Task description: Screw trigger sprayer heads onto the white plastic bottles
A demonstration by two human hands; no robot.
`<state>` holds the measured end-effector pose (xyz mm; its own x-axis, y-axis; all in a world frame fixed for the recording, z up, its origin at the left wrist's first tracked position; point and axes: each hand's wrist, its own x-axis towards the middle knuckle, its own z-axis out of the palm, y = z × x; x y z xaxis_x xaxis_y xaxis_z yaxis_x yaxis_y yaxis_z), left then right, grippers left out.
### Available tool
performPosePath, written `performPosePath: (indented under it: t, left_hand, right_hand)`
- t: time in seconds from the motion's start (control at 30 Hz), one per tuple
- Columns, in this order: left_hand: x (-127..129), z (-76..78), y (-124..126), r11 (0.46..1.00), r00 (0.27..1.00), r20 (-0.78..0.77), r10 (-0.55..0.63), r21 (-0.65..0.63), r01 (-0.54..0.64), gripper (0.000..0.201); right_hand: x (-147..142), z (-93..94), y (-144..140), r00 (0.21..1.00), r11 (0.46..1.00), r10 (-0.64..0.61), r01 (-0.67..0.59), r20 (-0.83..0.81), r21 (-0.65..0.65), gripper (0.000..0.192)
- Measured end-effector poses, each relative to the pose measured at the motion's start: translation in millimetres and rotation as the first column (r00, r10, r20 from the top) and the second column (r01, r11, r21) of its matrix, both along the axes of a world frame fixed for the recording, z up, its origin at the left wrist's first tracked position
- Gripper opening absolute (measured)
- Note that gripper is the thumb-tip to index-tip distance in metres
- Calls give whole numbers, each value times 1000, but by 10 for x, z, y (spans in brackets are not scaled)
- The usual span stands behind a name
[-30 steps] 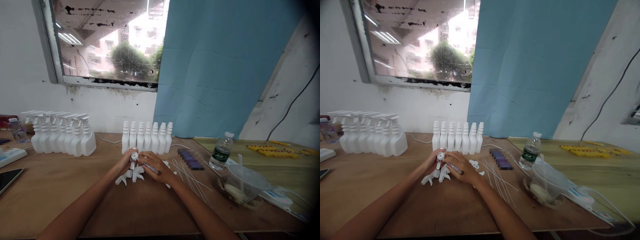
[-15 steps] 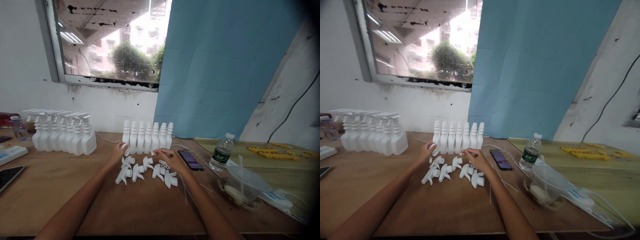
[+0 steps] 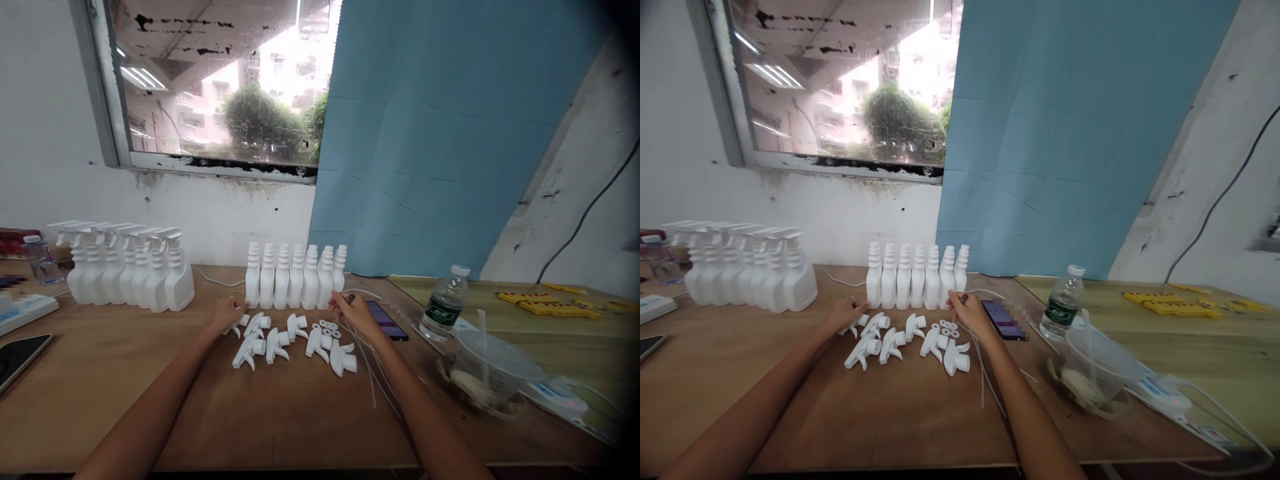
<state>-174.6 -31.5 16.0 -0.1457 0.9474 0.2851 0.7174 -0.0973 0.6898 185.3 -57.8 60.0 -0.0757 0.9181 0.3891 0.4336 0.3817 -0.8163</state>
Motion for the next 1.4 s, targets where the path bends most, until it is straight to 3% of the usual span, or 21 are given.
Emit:
performPosePath:
  t: [0.1,0.2,0.27,0.37,0.47,0.53,0.63,0.73,0.93,1.13,1.2,1.27,1.4]
  left_hand:
    - [53,18,-46,995,998,-58,4,99,2,32]
    - [-3,108,-129,966,990,-105,91,249,-62,31]
    - [-117,194,-185,921,974,-110,198,362,-147,24]
    - [-369,301,-241,808,914,-50,402,489,-329,41]
    - [-626,319,-255,692,823,35,567,523,-498,59]
    - [-751,283,-245,642,772,67,632,513,-570,68]
    - [-847,205,-218,611,731,76,678,494,-619,68]
    - [-867,144,-198,615,738,59,672,511,-601,56]
    - [-821,189,-178,647,845,31,534,629,-431,41]
    - [-510,494,-223,553,921,48,386,788,-272,40]
    - [-318,566,-285,535,965,-35,260,837,-114,37]
    - [-103,594,-372,503,977,-193,91,855,122,29]
    - [287,548,-553,453,819,-529,-224,687,568,25]
  right_hand:
    - [4,-32,25,1000,1000,-11,11,1,11,52]
    - [-1,-38,23,1000,1000,-16,16,11,18,51]
    - [-1,-29,11,1000,1000,-20,20,19,19,50]
    - [3,-16,-3,999,999,-29,28,31,21,51]
    - [4,-14,-3,998,999,-41,40,48,24,51]
    - [2,-18,-1,997,999,-47,45,60,27,50]
    - [-3,-30,-2,996,998,-48,45,74,39,49]
    - [-9,-40,-6,995,998,-46,41,86,55,49]
    - [-50,10,-55,995,983,-52,35,90,180,44]
    - [-196,202,-243,999,908,-31,18,25,419,27]
    - [-263,261,-320,1000,894,-3,7,-11,448,22]
    - [-324,293,-384,993,913,60,-12,-106,409,24]
    - [-397,280,-401,939,957,122,-26,-321,287,34]
